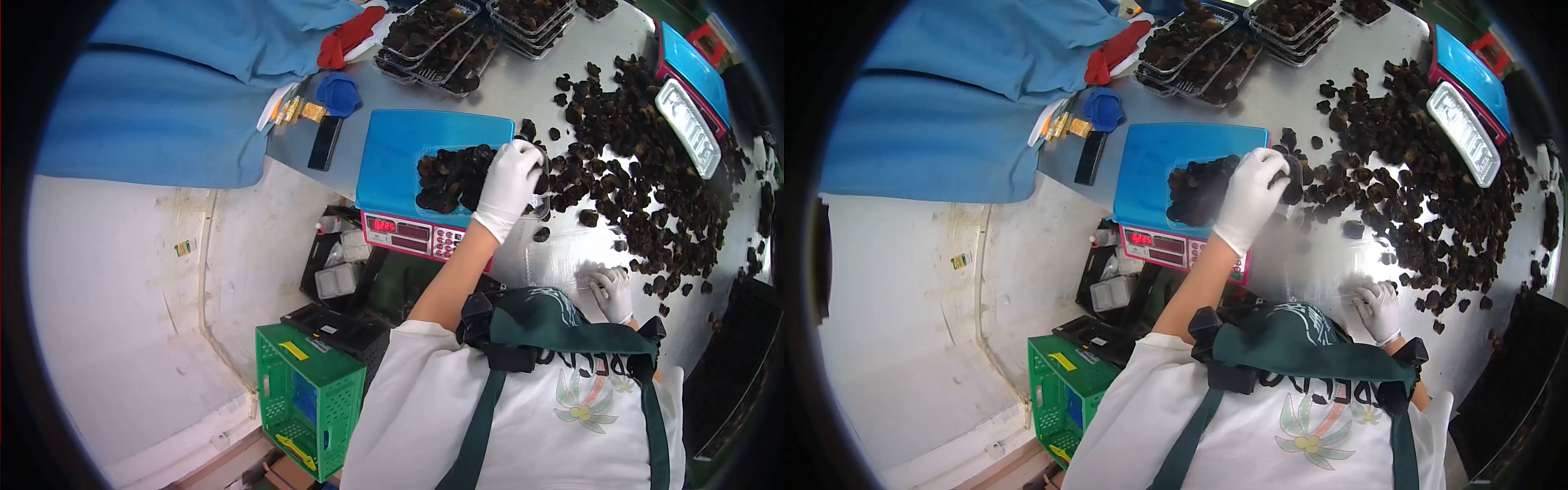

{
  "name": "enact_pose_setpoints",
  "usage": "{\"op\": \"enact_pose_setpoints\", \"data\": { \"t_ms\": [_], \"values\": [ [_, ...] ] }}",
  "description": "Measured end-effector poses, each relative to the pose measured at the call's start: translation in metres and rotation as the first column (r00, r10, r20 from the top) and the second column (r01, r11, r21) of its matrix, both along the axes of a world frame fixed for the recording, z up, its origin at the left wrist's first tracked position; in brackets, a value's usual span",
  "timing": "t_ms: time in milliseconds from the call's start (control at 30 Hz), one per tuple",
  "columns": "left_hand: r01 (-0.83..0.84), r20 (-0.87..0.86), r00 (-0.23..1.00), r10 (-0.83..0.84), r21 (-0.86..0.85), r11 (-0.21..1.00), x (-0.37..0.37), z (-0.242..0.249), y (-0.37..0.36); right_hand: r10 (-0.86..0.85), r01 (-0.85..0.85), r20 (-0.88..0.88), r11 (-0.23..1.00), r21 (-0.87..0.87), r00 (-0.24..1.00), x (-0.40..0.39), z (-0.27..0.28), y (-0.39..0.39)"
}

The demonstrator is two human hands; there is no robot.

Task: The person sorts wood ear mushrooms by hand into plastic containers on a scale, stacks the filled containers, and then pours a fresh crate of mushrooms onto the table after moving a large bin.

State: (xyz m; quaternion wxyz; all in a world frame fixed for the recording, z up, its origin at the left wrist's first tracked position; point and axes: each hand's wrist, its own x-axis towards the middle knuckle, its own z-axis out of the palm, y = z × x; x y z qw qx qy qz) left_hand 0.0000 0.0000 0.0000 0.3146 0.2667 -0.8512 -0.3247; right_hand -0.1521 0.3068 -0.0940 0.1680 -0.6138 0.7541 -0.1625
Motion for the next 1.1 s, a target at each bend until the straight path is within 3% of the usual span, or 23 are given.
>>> {"op": "enact_pose_setpoints", "data": {
  "t_ms": [33,133,200,233,267,300,433,533,567,667,767,833,867,900,933,1000,1067,1100],
  "values": [
    [-0.003,-0.110,0.994,0.007,0.034,0.999,-0.007,0.009,0.006,-0.068,0.068,0.003,0.994,-0.080,0.998,0.000,0.000,-0.002],
    [0.252,-0.208,0.952,-0.224,0.118,0.961,-0.015,0.021,0.059,-0.258,0.284,0.140,0.932,-0.224,0.956,0.021,0.006,0.005],
    [0.426,-0.139,0.903,-0.407,0.160,0.890,-0.034,-0.019,0.093,-0.371,0.412,0.187,0.866,-0.283,0.909,0.021,0.009,-0.005],
    [0.441,-0.072,0.897,-0.436,0.178,0.879,-0.032,-0.028,0.110,-0.395,0.436,0.188,0.849,-0.299,0.899,0.021,0.008,-0.003],
    [0.512,-0.044,0.854,-0.519,0.259,0.819,-0.038,-0.071,0.126,-0.422,0.462,0.192,0.831,-0.309,0.886,0.022,0.006,0.000],
    [0.532,0.036,0.833,-0.551,0.216,0.819,-0.033,-0.090,0.131,-0.446,0.487,0.195,0.812,-0.323,0.873,0.023,0.003,0.003],
    [0.598,0.301,0.743,-0.597,0.100,0.795,-0.026,-0.139,0.144,-0.420,0.464,0.202,0.829,-0.310,0.885,0.031,-0.011,0.011],
    [0.623,0.426,0.700,-0.573,0.027,0.782,-0.026,-0.143,0.144,-0.388,0.388,0.040,0.905,-0.172,0.921,0.038,-0.005,-0.001],
    [0.622,0.418,0.697,-0.582,0.052,0.782,-0.025,-0.140,0.144,-0.365,0.365,0.023,0.920,-0.144,0.931,0.039,-0.003,-0.004],
    [0.608,0.386,0.705,-0.596,0.104,0.787,-0.019,-0.115,0.141,-0.532,0.532,0.020,0.847,-0.002,0.847,0.036,-0.016,0.005],
    [0.575,0.345,0.729,-0.591,0.159,0.802,-0.020,-0.118,0.140,-0.585,0.589,0.091,0.808,-0.028,0.806,0.025,-0.002,-0.007],
    [0.514,0.348,0.739,-0.577,0.262,0.817,-0.018,-0.133,0.143,-0.483,0.529,0.245,0.831,-0.175,0.841,0.026,0.031,-0.044],
    [0.517,0.335,0.767,-0.546,0.181,0.837,-0.016,-0.132,0.142,-0.379,0.446,0.278,0.862,-0.241,0.883,0.028,0.047,-0.070],
    [0.529,0.457,0.722,-0.519,0.119,0.840,-0.018,-0.121,0.141,-0.303,0.390,0.301,0.873,-0.293,0.904,0.032,0.064,-0.096],
    [0.543,0.515,0.662,-0.544,0.171,0.822,-0.019,-0.115,0.139,-0.220,0.325,0.322,0.889,-0.323,0.921,0.032,0.068,-0.119],
    [0.554,0.570,0.582,-0.580,0.244,0.796,-0.021,-0.110,0.137,-0.086,0.123,0.113,0.921,-0.371,0.990,0.038,0.089,-0.167],
    [0.555,0.576,0.552,-0.603,0.286,0.781,-0.021,-0.108,0.133,-0.046,0.034,-0.029,0.943,-0.332,0.999,0.038,0.083,-0.199],
    [0.551,0.549,0.599,-0.583,0.246,0.797,-0.021,-0.112,0.133,-0.034,0.007,-0.093,0.959,-0.283,0.995,0.038,0.080,-0.211]
  ]
}}
